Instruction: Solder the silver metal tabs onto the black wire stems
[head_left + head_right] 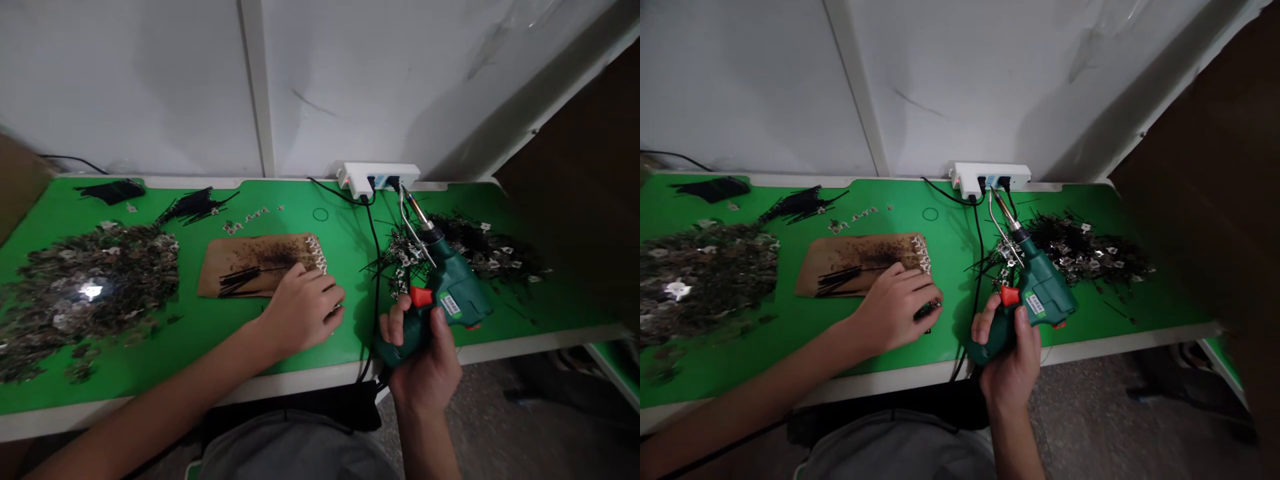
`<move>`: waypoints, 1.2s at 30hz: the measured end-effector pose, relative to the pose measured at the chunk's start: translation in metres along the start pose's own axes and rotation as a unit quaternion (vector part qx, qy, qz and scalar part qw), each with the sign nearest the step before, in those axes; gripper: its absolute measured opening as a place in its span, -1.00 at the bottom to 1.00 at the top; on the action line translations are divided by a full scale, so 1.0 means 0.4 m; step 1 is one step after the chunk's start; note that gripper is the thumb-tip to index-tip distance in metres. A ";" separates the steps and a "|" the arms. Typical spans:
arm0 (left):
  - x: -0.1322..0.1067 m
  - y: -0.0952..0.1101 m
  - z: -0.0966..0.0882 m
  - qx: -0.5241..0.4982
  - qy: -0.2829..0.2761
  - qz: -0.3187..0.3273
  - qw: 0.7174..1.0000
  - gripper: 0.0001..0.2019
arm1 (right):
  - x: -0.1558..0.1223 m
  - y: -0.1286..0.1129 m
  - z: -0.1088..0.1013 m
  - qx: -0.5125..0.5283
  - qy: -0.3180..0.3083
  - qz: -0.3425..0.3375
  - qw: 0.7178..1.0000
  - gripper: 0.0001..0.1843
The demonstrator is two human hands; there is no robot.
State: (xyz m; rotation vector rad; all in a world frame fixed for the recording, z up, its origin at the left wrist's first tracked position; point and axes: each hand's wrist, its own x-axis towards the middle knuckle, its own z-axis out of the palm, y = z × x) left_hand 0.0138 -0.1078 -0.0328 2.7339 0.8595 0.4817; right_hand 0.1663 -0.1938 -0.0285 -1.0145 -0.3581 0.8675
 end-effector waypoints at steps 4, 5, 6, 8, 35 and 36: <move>-0.002 -0.003 -0.002 -0.066 -0.005 -0.025 0.998 -0.87 | 0.001 0.001 0.000 -0.005 -0.006 -0.006 1.000 -0.76; -0.003 -0.004 -0.004 -0.089 -0.008 -0.036 0.995 -0.87 | 0.001 0.001 0.000 -0.009 -0.007 -0.009 1.000 -0.76; -0.003 -0.006 -0.006 -0.115 -0.010 -0.048 0.992 -0.87 | 0.001 0.002 0.000 -0.012 -0.008 -0.012 1.000 -0.75; -0.002 -0.010 -0.012 -0.171 -0.015 -0.075 0.982 -0.87 | 0.001 0.002 0.000 -0.016 -0.006 -0.015 1.000 -0.75; -0.048 -0.002 -0.084 -0.057 -0.097 0.000 0.994 -0.37 | -0.001 0.004 0.002 0.010 -0.007 -0.003 1.000 -0.79; -0.051 0.002 -0.084 -0.036 -0.109 0.005 0.993 -0.39 | -0.002 0.004 0.003 0.010 -0.007 -0.002 1.000 -0.78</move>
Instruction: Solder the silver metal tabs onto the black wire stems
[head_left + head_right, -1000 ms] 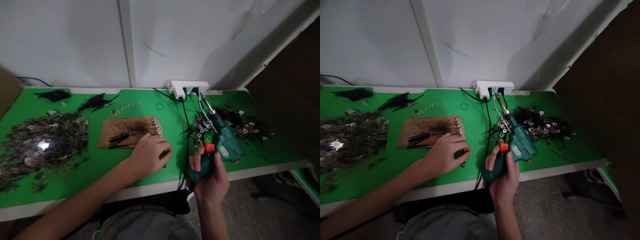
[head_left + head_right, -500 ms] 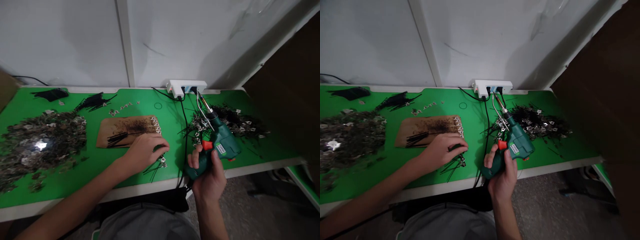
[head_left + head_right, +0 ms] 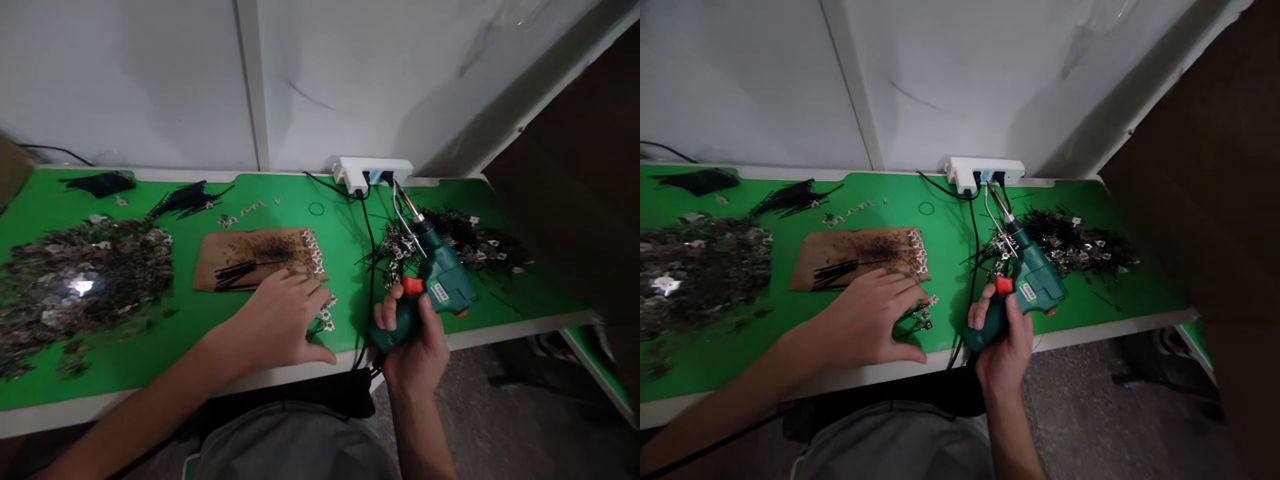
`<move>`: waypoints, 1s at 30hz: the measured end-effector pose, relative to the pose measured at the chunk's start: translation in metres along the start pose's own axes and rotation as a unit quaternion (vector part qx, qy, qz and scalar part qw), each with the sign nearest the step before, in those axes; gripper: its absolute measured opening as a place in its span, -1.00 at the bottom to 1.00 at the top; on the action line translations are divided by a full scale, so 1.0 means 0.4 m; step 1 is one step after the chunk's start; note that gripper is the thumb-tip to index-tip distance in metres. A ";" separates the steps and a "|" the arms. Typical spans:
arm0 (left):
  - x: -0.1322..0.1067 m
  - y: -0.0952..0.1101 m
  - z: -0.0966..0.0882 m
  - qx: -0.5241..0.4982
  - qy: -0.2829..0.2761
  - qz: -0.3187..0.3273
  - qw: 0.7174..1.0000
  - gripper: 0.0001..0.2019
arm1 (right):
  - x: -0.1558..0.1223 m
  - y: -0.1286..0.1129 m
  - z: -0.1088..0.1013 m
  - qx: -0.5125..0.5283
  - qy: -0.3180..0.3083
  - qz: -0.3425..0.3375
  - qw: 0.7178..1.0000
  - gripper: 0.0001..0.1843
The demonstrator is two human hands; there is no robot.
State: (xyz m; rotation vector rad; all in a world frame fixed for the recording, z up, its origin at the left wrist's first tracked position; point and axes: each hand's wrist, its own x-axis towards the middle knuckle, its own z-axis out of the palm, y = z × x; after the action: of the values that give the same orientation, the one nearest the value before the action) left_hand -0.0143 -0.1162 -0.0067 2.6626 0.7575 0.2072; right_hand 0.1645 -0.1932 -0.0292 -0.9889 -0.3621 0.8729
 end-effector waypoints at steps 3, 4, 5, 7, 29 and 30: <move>-0.004 0.005 0.004 0.029 -0.024 0.006 0.999 -0.59 | -0.002 -0.001 0.000 -0.002 0.000 0.000 1.000 -0.78; -0.005 0.004 0.005 0.028 -0.027 0.007 0.999 -0.64 | -0.002 -0.001 0.000 -0.003 0.001 0.000 1.000 -0.78; -0.006 0.002 0.005 0.025 -0.027 0.008 0.999 -0.67 | -0.001 0.000 0.000 -0.005 0.003 0.001 1.000 -0.78; -0.010 -0.002 0.003 0.018 -0.020 0.012 1.000 -0.69 | -0.001 0.000 -0.001 -0.010 0.005 0.000 1.000 -0.78; -0.029 -0.085 -0.072 0.068 0.109 -0.120 0.984 -0.88 | -0.125 -0.025 -0.084 -0.232 -0.013 -0.053 0.971 -0.79; -0.035 -0.098 -0.081 0.089 0.107 -0.136 0.981 -0.89 | -0.140 -0.027 -0.105 -0.264 -0.020 -0.055 0.963 -0.80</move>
State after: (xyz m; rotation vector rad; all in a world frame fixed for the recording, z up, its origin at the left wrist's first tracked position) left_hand -0.0524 -0.0830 0.0079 2.6886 1.2530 0.3735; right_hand 0.1614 -0.2638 -0.0360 -1.4288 -0.7016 0.7076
